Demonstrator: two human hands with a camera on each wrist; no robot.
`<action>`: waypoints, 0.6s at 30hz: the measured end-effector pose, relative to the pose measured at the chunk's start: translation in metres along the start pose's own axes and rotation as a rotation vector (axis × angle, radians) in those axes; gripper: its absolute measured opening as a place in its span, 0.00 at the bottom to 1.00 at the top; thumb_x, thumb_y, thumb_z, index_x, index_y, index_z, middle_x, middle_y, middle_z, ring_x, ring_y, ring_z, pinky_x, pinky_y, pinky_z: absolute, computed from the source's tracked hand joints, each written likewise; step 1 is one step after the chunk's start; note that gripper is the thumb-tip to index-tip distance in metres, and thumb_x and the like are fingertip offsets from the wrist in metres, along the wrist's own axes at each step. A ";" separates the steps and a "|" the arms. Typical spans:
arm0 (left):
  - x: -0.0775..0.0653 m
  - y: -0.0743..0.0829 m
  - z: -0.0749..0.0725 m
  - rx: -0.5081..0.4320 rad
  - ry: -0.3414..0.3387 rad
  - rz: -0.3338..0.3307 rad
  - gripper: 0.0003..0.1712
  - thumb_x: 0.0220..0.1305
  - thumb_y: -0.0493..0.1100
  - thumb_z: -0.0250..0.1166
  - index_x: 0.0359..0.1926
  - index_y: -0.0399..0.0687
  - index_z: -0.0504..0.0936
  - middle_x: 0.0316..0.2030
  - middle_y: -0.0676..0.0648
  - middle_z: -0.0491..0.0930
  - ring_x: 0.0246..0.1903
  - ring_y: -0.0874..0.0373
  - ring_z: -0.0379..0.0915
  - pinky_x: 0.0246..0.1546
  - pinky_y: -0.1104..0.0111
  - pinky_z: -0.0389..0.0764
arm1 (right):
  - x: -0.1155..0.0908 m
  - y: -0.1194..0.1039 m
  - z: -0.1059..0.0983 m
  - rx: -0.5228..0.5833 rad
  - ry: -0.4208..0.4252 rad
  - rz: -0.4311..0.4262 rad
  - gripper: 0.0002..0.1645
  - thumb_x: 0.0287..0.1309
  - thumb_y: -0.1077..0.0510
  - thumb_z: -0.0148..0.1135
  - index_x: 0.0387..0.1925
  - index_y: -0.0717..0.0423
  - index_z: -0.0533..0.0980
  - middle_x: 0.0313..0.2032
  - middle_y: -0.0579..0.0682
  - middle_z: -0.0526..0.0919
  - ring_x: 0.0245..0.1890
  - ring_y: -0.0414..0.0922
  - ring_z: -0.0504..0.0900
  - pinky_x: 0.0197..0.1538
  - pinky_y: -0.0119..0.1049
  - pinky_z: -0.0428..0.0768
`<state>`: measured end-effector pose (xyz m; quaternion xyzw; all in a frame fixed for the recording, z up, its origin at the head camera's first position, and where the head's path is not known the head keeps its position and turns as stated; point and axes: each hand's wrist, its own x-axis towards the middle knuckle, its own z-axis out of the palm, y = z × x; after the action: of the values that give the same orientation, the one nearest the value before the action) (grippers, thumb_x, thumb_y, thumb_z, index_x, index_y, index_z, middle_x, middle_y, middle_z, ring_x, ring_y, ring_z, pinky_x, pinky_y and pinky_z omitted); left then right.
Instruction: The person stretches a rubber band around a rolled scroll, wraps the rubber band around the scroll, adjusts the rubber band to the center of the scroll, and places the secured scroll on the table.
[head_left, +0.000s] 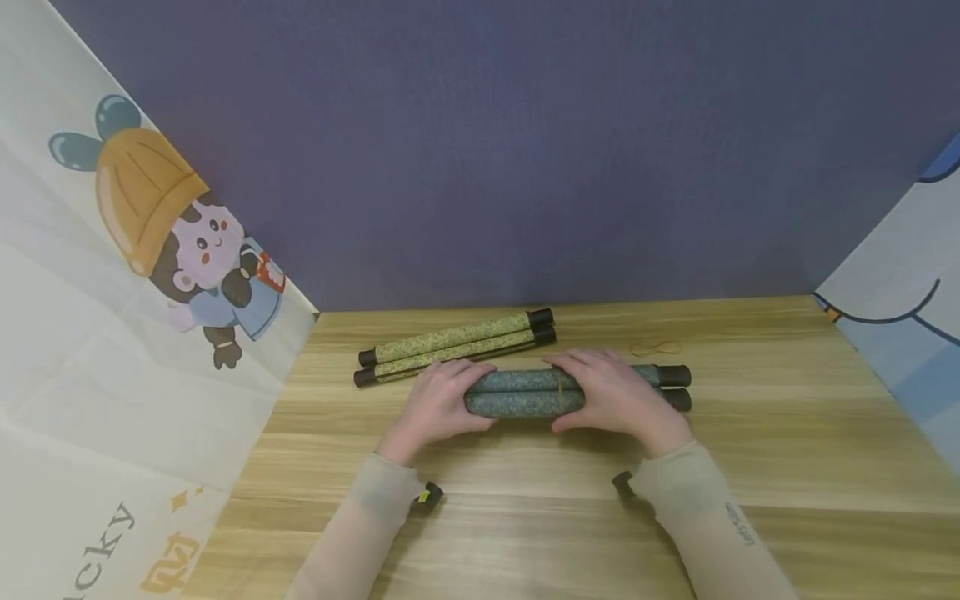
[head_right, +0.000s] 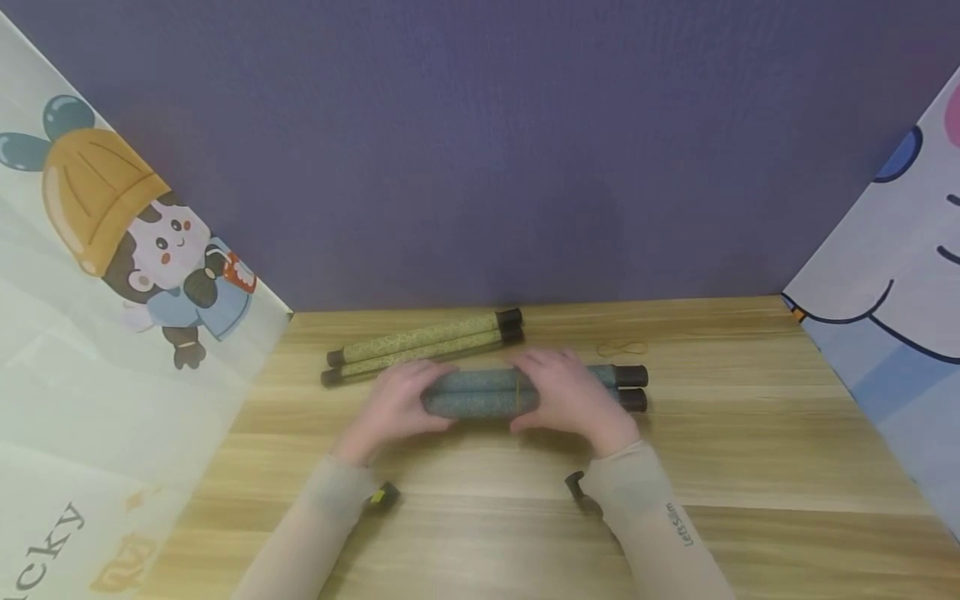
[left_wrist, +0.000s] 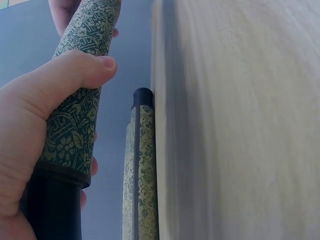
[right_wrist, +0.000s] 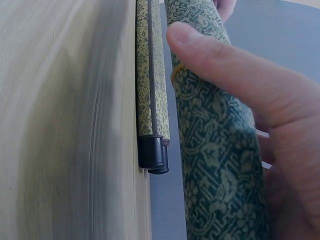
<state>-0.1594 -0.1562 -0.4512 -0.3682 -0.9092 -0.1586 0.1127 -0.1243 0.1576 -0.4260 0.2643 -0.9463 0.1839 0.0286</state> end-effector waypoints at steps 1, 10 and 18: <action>0.000 0.000 0.000 0.002 0.002 0.001 0.52 0.47 0.62 0.89 0.71 0.50 0.83 0.59 0.44 0.88 0.59 0.44 0.85 0.66 0.29 0.74 | 0.000 0.001 0.000 -0.003 -0.002 0.003 0.65 0.44 0.33 0.89 0.80 0.52 0.72 0.72 0.60 0.79 0.70 0.65 0.78 0.73 0.76 0.66; -0.002 -0.004 -0.001 0.001 0.010 -0.006 0.51 0.47 0.62 0.89 0.71 0.50 0.83 0.58 0.45 0.88 0.56 0.46 0.85 0.63 0.39 0.81 | -0.002 0.005 0.000 -0.014 0.012 0.001 0.62 0.46 0.35 0.89 0.78 0.55 0.73 0.69 0.61 0.81 0.68 0.65 0.79 0.72 0.74 0.69; -0.003 -0.008 -0.001 -0.010 0.021 0.006 0.51 0.46 0.61 0.89 0.71 0.50 0.83 0.58 0.45 0.88 0.55 0.47 0.86 0.62 0.44 0.83 | -0.001 0.004 -0.001 -0.021 0.005 0.002 0.59 0.49 0.35 0.87 0.77 0.55 0.74 0.69 0.61 0.81 0.68 0.65 0.79 0.72 0.75 0.68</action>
<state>-0.1629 -0.1645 -0.4532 -0.3698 -0.9060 -0.1666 0.1209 -0.1255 0.1620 -0.4268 0.2625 -0.9485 0.1744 0.0333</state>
